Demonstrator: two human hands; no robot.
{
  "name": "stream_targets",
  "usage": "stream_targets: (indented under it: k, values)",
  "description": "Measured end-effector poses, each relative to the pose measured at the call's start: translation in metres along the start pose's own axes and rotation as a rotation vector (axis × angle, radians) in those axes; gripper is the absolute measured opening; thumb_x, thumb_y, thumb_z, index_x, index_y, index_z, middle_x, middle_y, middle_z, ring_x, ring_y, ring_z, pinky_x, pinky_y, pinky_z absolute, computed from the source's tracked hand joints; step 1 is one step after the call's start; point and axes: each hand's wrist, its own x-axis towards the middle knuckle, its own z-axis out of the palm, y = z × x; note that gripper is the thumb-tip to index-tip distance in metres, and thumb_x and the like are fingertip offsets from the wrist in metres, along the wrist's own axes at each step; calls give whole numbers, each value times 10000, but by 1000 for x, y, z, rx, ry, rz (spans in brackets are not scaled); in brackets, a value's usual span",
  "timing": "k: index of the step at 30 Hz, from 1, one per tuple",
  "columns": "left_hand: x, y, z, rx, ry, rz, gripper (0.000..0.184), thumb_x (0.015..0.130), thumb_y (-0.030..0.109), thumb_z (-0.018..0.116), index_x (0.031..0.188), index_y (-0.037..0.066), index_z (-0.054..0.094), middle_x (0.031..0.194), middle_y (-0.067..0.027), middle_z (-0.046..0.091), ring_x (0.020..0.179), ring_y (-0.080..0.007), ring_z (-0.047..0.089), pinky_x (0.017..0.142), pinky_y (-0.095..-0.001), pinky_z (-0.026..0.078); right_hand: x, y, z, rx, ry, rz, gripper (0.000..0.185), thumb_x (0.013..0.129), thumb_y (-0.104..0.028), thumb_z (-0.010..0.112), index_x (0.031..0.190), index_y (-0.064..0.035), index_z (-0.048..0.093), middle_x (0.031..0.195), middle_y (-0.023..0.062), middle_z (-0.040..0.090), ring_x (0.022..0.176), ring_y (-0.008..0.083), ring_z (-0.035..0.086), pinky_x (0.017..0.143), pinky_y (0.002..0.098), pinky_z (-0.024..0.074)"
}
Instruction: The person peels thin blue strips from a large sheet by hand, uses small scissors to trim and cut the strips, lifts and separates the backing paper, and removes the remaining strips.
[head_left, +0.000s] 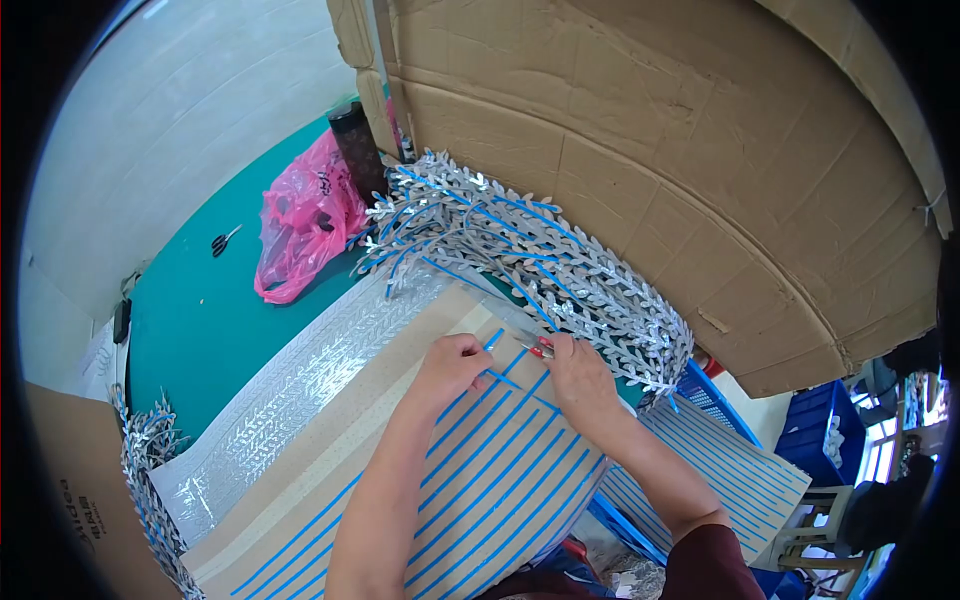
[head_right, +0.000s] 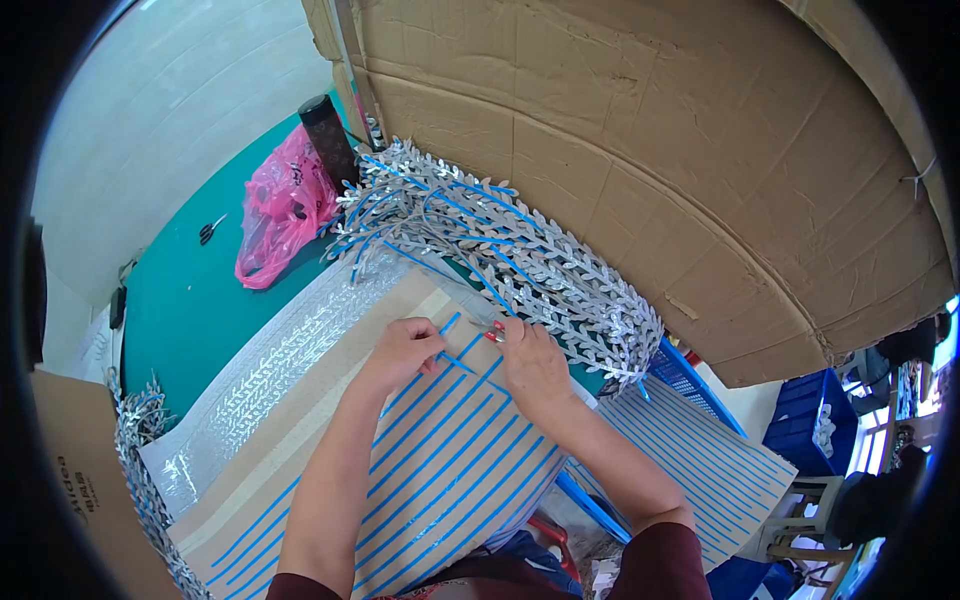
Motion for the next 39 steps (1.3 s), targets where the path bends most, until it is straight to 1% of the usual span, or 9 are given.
stream_targets:
  k: [5,17,20,22,26,29,35,38,39]
  values:
    - [0,-3,1,19,6,20,173,883,142,731,848,-26,709,725,-93,709,624,-170,725,561,-306,563,9,-8,17,14,99,-77,311,960,-164,721,1166,-31,529,984,158,654,910,339,662,769,459,549]
    - [2,-6,2,39,19,22,164,874,139,734,834,-18,711,704,-88,709,610,-162,720,557,-305,553,14,-17,24,-96,65,-4,294,945,-168,732,1124,-51,530,991,129,677,972,308,658,836,441,521]
    - [0,-2,2,56,11,8,153,885,140,728,849,-7,706,724,-77,704,628,-153,711,577,-303,564,13,-17,27,-160,92,-18,230,980,-191,681,1115,-68,541,1004,107,710,994,279,669,855,426,521]
    - [-2,3,1,81,-15,-18,138,908,146,716,875,14,693,761,-52,692,669,-136,697,616,-300,585,13,-18,27,-135,88,-4,243,963,-176,708,1102,-68,539,1007,119,701,985,294,661,844,435,513]
    - [-4,5,1,55,-6,-5,135,903,142,712,870,12,693,758,-48,684,663,-134,689,608,-300,576,13,-19,27,-124,92,7,231,965,-178,708,1086,-69,544,1002,125,703,976,301,658,832,445,506]
    - [-4,4,2,32,-1,-11,134,900,138,711,863,10,693,754,-46,680,656,-132,682,602,-298,568,17,-20,27,-173,8,57,216,980,-198,691,1083,-67,554,995,125,706,976,305,662,839,451,506]
    - [-5,7,2,38,3,-10,133,896,134,711,855,9,691,744,-48,682,654,-134,684,596,-296,561,16,-21,33,-176,42,87,237,1010,-261,673,1089,-68,563,1035,130,703,1004,315,669,854,460,512]
    - [-4,7,2,48,2,-6,134,895,134,715,853,9,690,738,-53,684,651,-135,687,591,-295,559,15,-26,31,-178,90,85,255,1004,-302,677,1083,-87,564,1008,94,696,1020,273,667,848,446,517]
    - [-4,6,2,47,4,-3,135,895,133,716,852,8,690,737,-54,685,648,-136,688,590,-295,558,14,-26,32,-172,102,82,267,1005,-313,678,1085,-85,565,1004,93,694,1018,275,668,849,448,518]
